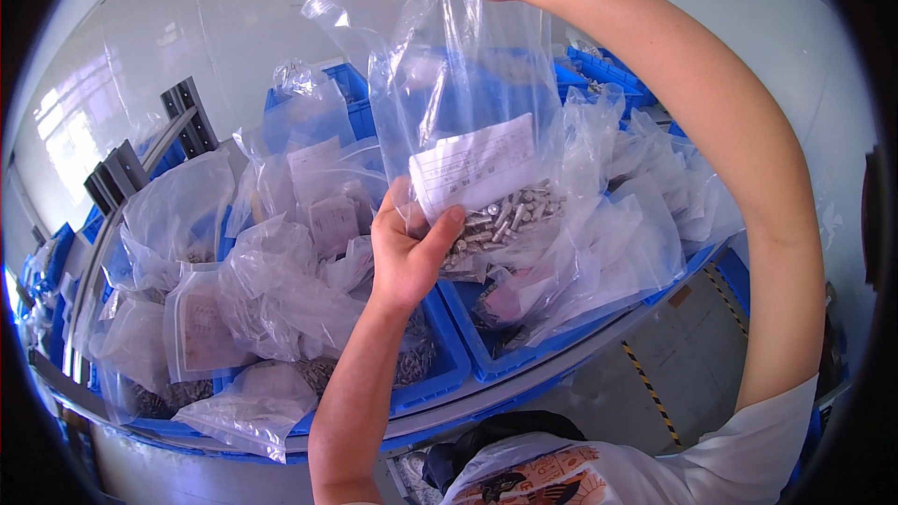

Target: The person sorts plastic bags of metal fasteners into blue bins by hand, checking the work orders inside each bag.

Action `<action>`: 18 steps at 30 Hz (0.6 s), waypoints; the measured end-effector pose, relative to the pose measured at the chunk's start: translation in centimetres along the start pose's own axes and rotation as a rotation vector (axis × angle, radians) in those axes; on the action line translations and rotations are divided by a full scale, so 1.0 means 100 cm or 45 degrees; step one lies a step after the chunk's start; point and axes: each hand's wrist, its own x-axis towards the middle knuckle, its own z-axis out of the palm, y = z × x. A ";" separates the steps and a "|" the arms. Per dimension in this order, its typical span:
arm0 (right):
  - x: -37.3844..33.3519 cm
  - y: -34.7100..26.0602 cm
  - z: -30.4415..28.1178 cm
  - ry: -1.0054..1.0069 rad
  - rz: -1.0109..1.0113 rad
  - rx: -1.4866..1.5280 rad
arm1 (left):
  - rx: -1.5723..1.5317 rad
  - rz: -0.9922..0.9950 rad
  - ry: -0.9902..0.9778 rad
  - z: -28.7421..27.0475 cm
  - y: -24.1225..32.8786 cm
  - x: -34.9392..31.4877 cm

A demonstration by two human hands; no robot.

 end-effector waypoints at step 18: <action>-0.042 0.059 0.094 -0.197 0.090 -0.159 | 0.776 0.325 0.894 -0.037 0.008 0.017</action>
